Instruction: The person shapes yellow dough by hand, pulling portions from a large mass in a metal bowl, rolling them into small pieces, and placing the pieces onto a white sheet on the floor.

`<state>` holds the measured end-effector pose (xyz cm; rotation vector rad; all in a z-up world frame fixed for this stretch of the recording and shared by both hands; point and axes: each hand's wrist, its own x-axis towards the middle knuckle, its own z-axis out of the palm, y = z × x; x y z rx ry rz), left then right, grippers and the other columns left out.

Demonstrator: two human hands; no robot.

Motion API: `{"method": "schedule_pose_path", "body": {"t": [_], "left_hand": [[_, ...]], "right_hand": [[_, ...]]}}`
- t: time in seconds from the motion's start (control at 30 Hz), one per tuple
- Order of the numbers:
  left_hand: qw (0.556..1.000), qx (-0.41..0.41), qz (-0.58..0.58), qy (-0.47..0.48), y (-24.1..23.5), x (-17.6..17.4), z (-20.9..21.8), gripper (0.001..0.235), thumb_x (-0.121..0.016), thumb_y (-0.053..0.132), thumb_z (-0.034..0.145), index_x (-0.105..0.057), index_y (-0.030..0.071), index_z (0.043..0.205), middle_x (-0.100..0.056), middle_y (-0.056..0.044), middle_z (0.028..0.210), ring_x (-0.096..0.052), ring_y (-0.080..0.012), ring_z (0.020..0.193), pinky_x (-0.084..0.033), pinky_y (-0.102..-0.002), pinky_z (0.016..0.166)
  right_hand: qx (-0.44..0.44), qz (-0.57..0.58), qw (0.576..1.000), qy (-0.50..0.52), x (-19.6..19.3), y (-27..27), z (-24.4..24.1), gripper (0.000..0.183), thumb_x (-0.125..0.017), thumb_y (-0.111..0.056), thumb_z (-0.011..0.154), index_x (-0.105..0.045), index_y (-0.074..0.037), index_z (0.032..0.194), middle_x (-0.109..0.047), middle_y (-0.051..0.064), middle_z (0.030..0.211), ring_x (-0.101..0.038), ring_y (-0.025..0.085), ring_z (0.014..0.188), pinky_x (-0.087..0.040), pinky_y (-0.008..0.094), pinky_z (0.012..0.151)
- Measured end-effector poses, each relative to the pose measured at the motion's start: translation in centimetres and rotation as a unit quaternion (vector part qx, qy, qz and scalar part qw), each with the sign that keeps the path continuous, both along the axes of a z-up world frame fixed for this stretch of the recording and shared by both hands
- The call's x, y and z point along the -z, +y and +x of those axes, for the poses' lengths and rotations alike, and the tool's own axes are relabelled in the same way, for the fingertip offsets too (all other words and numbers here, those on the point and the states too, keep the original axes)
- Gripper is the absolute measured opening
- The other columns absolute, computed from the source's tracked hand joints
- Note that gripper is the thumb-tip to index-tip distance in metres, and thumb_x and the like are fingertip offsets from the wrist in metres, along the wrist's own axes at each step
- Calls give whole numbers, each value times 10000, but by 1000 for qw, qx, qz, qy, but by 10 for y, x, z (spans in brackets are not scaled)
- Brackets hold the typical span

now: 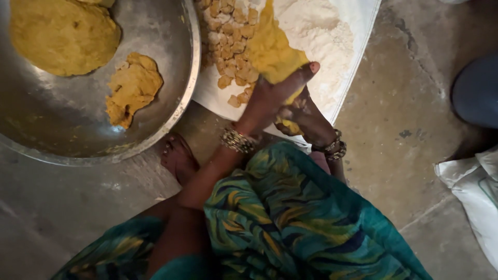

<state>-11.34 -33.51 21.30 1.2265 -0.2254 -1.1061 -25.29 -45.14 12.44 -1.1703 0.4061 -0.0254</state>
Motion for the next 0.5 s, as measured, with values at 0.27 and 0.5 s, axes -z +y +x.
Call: {"method": "schedule_pose_path", "body": {"t": [0.27, 0.5], "left_hand": [[966, -26, -237, 96, 6, 2, 3, 363, -755, 359, 1013, -636, 16, 993, -572, -2, 725, -565, -90, 611, -506, -277, 589], [930, -50, -353, 86, 15, -3, 29, 329, -748, 283, 1096, -652, -14, 994, -572, -14, 690, -567, -112, 584, -492, -296, 601]], "right_hand": [[-9, 54, 999, -4, -11, 14, -7, 561, -767, -134, 889, -470, -60, 1359, -614, 44, 1156, -622, 145, 1046, -542, 304, 892], [-54, 20, 997, 50, -26, 17, 22, 326, -738, -225, 953, -645, 15, 1153, -674, 49, 876, -602, 118, 694, -483, 254, 598]]}}
